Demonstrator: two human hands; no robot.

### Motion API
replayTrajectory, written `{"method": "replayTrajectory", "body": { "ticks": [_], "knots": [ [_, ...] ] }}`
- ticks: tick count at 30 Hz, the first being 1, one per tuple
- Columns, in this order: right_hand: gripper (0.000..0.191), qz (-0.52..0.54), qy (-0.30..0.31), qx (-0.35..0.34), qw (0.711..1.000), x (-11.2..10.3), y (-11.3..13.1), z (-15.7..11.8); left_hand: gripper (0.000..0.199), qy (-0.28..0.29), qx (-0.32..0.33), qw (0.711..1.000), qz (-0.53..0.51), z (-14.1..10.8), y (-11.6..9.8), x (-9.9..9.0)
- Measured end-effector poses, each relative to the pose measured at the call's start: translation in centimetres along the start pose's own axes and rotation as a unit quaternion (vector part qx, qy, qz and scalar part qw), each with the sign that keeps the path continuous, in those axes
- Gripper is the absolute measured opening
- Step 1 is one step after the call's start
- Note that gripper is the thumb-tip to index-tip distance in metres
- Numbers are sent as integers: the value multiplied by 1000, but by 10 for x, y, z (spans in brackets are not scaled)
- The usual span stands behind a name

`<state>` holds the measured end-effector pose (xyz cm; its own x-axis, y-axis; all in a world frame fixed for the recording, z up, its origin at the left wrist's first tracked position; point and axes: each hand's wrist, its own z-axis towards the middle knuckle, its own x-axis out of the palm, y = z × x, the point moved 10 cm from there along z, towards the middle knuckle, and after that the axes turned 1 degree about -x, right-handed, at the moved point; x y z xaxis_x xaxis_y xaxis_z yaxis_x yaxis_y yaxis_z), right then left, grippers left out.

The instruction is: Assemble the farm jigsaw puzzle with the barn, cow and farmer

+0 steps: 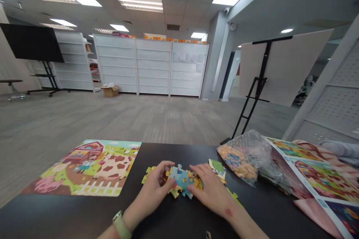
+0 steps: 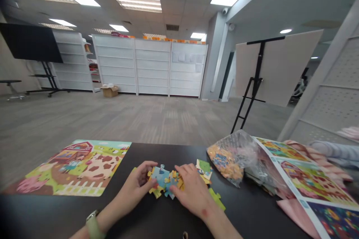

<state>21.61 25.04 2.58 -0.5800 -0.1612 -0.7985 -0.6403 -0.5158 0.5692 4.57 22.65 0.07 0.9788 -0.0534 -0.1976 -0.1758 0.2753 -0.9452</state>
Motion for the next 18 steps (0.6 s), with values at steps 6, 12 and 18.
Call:
{"method": "replayTrajectory", "body": {
  "ticks": [6,12,18],
  "knots": [
    [19,35,2,5,999,4,-6,3,43,-44,-18,999,-18,4,1,-26],
    [29,176,8,2,984,-1,-5,2,44,-28,-28,999,-28,2,-1,-21],
    [44,302,-4,18,953,-2,-9,-2,43,28,-40,997,-62,-5,4,8]
  ]
}}
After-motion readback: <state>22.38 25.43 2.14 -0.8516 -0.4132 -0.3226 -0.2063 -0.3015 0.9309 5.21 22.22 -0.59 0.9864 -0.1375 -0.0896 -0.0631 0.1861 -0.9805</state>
